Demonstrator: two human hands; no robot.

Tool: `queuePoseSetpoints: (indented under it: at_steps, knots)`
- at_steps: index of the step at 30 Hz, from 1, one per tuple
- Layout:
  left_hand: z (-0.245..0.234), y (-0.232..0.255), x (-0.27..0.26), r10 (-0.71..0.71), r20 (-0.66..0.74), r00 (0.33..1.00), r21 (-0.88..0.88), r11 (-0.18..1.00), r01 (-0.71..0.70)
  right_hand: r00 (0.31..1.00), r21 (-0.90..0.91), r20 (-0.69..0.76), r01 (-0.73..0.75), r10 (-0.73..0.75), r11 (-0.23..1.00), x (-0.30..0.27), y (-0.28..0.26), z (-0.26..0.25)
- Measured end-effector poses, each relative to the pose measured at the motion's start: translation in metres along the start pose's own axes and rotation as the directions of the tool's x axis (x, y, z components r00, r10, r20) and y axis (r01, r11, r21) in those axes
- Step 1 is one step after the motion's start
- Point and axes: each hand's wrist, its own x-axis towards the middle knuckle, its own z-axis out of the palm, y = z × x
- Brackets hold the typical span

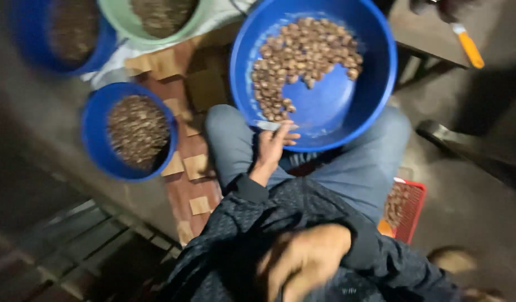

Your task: Peeling and cracking nuts manually using a small metal tool and sorting them into containers.

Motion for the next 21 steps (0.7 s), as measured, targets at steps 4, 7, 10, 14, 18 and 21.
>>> queuePoseSetpoints:
  at_steps: [4, 7, 10, 14, 18, 21]
  knots:
    - [0.019, 0.006, -0.003, -0.025, 0.058, 0.998, 0.042, 0.999, 0.023, 0.969, 0.028, -0.175, -0.175, 0.177, 0.984, -0.038, 0.016, -0.012]
    - [0.013, 0.001, -0.003, 0.001, 0.048, 0.999, 0.077, 0.997, -0.005, 0.895, 0.058, -0.294, -0.334, 0.336, 0.941, -0.056, 0.025, -0.016]
    - [0.003, -0.009, 0.019, 0.049, 0.097, 0.994, 0.169, 0.983, -0.065, 0.634, -0.082, -0.699, -0.532, 0.332, 0.843, -0.067, 0.004, -0.052]
    - [0.015, 0.014, -0.010, 0.269, -0.051, 0.962, 0.259, 0.934, -0.247, 0.068, -0.084, -0.996, -0.910, -0.056, 0.405, -0.173, 0.077, -0.130]
    - [0.026, 0.022, -0.016, 0.304, -0.096, 0.948, 0.332, 0.908, -0.257, -0.152, 0.151, -0.988, -0.987, -0.003, 0.048, -0.272, 0.151, -0.207]
    - [0.025, 0.019, -0.017, 0.264, -0.146, 0.953, 0.341, 0.918, -0.202, -0.146, 0.146, -0.988, -0.989, 0.052, -0.005, -0.263, 0.159, -0.226]
